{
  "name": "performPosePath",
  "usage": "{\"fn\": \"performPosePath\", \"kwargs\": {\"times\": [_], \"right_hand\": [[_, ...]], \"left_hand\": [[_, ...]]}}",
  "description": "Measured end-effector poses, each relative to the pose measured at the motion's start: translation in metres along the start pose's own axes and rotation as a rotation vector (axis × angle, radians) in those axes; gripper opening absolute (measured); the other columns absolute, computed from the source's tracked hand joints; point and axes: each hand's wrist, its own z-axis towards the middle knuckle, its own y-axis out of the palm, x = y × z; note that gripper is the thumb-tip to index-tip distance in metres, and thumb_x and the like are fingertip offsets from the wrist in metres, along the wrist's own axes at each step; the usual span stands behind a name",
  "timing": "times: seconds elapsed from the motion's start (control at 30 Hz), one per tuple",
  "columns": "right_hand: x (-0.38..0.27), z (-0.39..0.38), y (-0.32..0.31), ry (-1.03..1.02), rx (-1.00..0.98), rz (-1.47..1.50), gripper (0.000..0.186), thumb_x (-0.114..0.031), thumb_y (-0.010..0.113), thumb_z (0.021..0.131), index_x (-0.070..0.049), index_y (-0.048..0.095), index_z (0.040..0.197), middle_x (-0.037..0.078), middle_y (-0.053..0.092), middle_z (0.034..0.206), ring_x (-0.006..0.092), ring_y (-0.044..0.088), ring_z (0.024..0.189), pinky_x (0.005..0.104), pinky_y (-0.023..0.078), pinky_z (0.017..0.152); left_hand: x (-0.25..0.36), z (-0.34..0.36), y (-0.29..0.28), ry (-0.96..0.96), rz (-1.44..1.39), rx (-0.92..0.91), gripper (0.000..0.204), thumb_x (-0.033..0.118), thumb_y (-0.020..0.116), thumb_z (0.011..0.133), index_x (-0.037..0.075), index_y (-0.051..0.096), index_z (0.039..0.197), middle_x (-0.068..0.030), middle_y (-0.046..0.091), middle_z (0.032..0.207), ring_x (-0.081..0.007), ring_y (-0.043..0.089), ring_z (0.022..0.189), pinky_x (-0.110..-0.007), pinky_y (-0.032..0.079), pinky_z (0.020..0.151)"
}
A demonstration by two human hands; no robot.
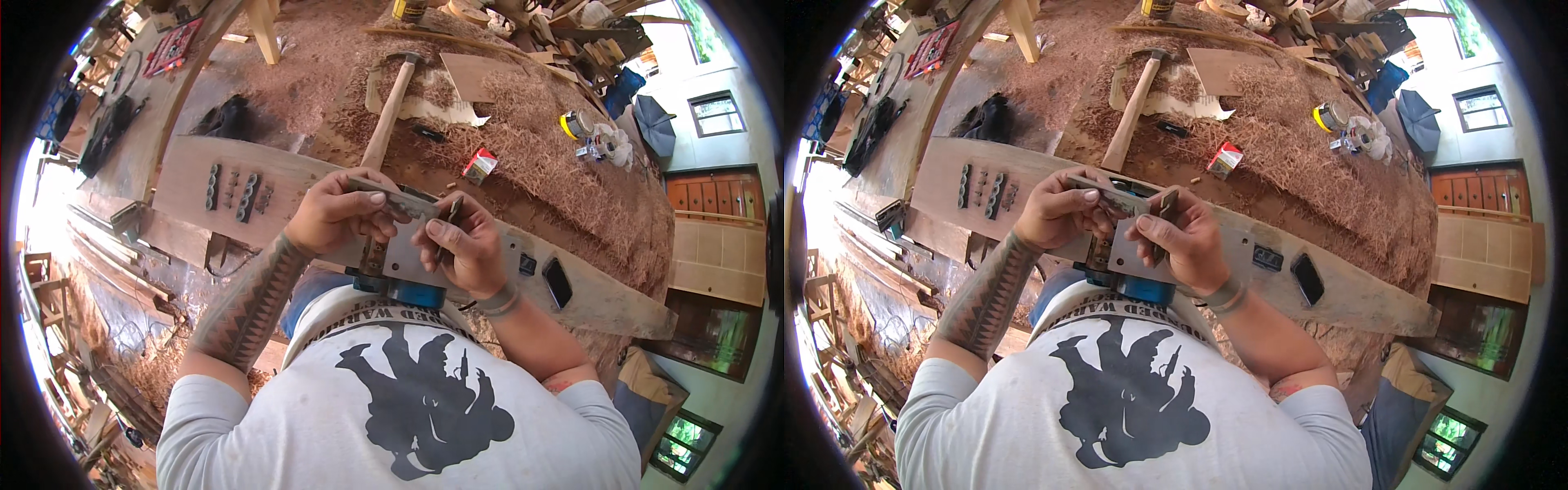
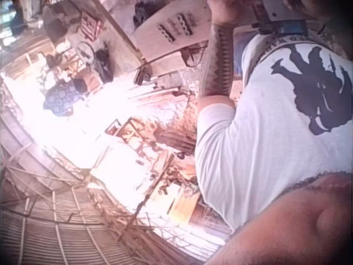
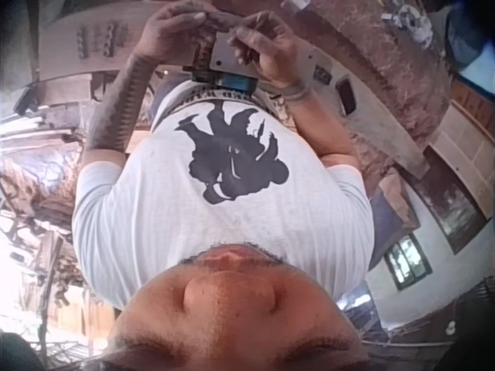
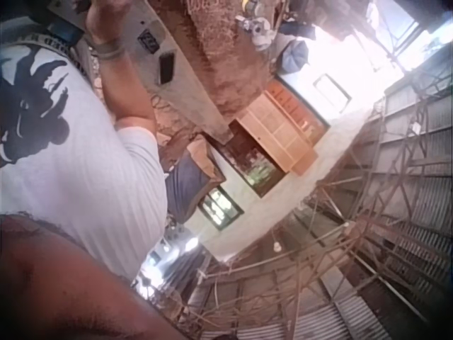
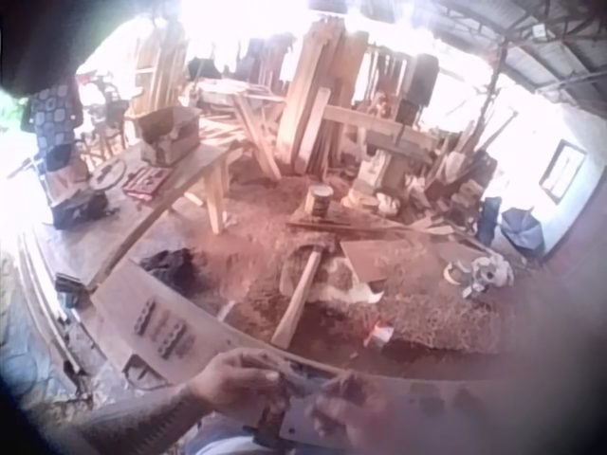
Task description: The person removes metal blades and securing plates from an electric planer's cutter head by hand, handles the individual components, and then places them back onto the tool.
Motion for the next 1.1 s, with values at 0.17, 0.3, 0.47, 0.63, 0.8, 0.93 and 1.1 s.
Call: {"fn": "performPosePath", "kwargs": {"times": [0.17,0.3,0.47,0.63,0.8,0.93,1.1], "right_hand": [[0.002,0.001,-0.004,0.038,-0.007,-0.026,0.013,-0.007,0.069,0.096,-0.004,0.059,0.103,0.016,0.073,0.088,0.0164,0.067,0.062,0.0287,0.055,0.052],[0.003,-0.001,-0.006,0.019,-0.018,-0.078,0.014,-0.005,0.069,0.096,-0.005,0.058,0.104,0.019,0.074,0.091,0.0185,0.069,0.064,0.0307,0.056,0.054],[0.002,-0.004,0.009,0.023,-0.035,-0.171,0.01,-0.007,0.073,0.096,-0.003,0.064,0.099,0.009,0.074,0.09,0.0112,0.066,0.068,0.0256,0.055,0.057],[0.004,-0.005,0.008,0.038,-0.094,-0.194,0.013,-0.005,0.072,0.097,-0.003,0.064,0.106,0.009,0.074,0.096,0.0115,0.067,0.072,0.0258,0.056,0.06],[0.006,-0.004,-0.003,0.037,-0.12,-0.024,0.018,-0.007,0.069,0.098,-0.003,0.061,0.114,0.013,0.073,0.101,0.0147,0.068,0.072,0.0269,0.056,0.06],[0.004,-0.002,-0.005,0.099,-0.108,0.064,0.016,-0.009,0.069,0.099,-0.003,0.062,0.112,0.014,0.072,0.1,0.0157,0.068,0.07,0.0273,0.056,0.06],[0.005,-0.001,0.0,0.073,-0.086,-0.053,0.014,-0.008,0.069,0.098,-0.001,0.064,0.109,0.013,0.072,0.097,0.0155,0.067,0.068,0.0264,0.055,0.059]], "left_hand": [[0.0,0.004,0.007,0.018,-0.031,0.16,0.018,0.011,0.066,0.1,-0.001,0.064,0.113,-0.0131,0.073,0.099,-0.0193,0.073,0.085,-0.031,0.061,0.075],[-0.001,0.006,0.0,0.047,-0.067,0.079,0.016,0.008,0.069,0.098,0.001,0.065,0.112,-0.0083,0.07,0.091,-0.0166,0.07,0.081,-0.029,0.057,0.073],[-0.004,0.001,0.001,0.062,-0.165,0.104,0.018,0.01,0.066,0.1,0.002,0.064,0.116,-0.0076,0.071,0.095,-0.0157,0.069,0.08,-0.029,0.055,0.075],[-0.014,0.004,0.011,-0.042,-0.321,0.082,0.021,0.019,0.054,0.108,0.003,0.06,0.121,-0.0128,0.072,0.102,-0.0189,0.071,0.077,-0.031,0.058,0.072],[-0.009,0.005,0.022,-0.062,-0.371,-0.01,0.023,0.018,0.054,0.107,0.003,0.055,0.125,-0.016,0.07,0.108,-0.0211,0.071,0.078,-0.034,0.06,0.073],[-0.017,0.005,0.017,-0.059,-0.358,-0.002,0.029,0.007,0.061,0.101,0.005,0.051,0.128,-0.0167,0.069,0.113,-0.024,0.072,0.085,-0.034,0.06,0.076],[-0.021,0.004,0.021,0.0,-0.288,0.031,0.04,-0.006,0.069,0.091,0.005,0.052,0.126,-0.015,0.069,0.11,-0.0236,0.071,0.087,-0.034,0.06,0.078]]}}
